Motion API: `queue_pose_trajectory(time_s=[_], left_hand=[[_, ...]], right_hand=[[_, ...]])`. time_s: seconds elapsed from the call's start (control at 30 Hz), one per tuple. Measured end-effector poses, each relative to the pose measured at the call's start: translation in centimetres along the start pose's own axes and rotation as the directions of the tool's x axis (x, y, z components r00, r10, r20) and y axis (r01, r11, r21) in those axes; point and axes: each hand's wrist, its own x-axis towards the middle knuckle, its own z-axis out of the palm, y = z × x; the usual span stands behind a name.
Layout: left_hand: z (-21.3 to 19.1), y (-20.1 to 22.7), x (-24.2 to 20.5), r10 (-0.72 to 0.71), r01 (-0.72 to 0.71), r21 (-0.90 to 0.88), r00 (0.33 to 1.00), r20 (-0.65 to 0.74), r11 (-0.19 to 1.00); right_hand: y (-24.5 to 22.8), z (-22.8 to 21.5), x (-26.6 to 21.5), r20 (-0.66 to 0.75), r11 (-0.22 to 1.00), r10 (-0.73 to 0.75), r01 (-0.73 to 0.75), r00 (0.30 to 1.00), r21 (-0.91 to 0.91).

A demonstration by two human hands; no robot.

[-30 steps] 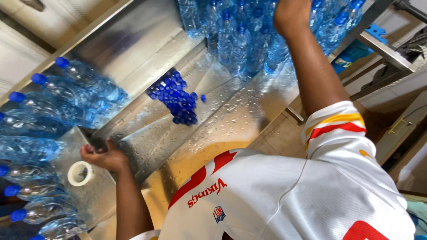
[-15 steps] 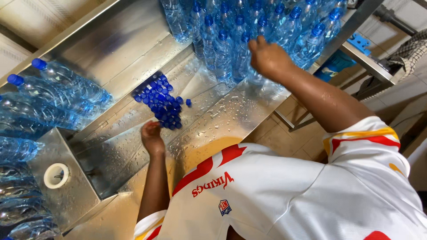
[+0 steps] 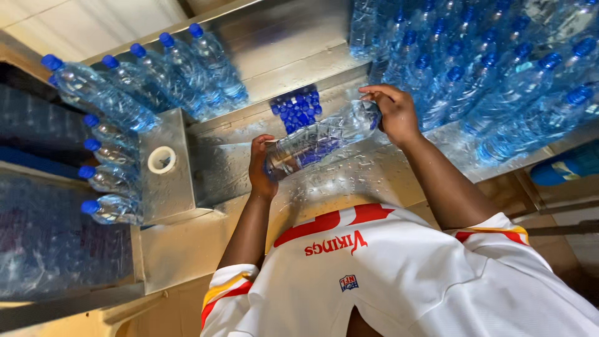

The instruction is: The person repeatedly picks up plastic water bottles from a metal counter and screws blue caps onto them by hand. The capped bottles are then placed in a row on the counter next to a large stack of uncapped bottles.

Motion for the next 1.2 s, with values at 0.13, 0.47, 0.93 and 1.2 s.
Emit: queue_pose_trajectory(time_s=[0.13, 0.47, 0.93, 1.2], left_hand=[[-2.3, 3.8, -2.6, 0.351, -0.339, 0.51, 0.933, 0.076, 0.79], [-8.6, 7.5, -4.2, 0.078, -0.041, 0.137, 0.957, -0.28, 0.99], [-14.9, 9.3, -2.9, -0.205, 0.196, -0.068, 0.965, -0.165, 0.978], [-16.9, 13.5, -1.9, 0.29, -0.152, 0.525, 0.938, -0.19, 0.837]], right_hand=[[-0.2, 4.3, 0.6, 0.05, 0.809, 0.553, -0.551, 0.831, 0.207], [-4.7, 13.6, 3.3, 0.149, 0.982, -0.026, -0.003, 0.989, 0.19], [-4.8, 15.7, 8.0, 0.49, 0.609, -0.521, 0.707, 0.699, -0.361], [-2.1, 20.3, 7.9, 0.344, 0.65, 0.387, 0.012, 0.856, -0.76]])
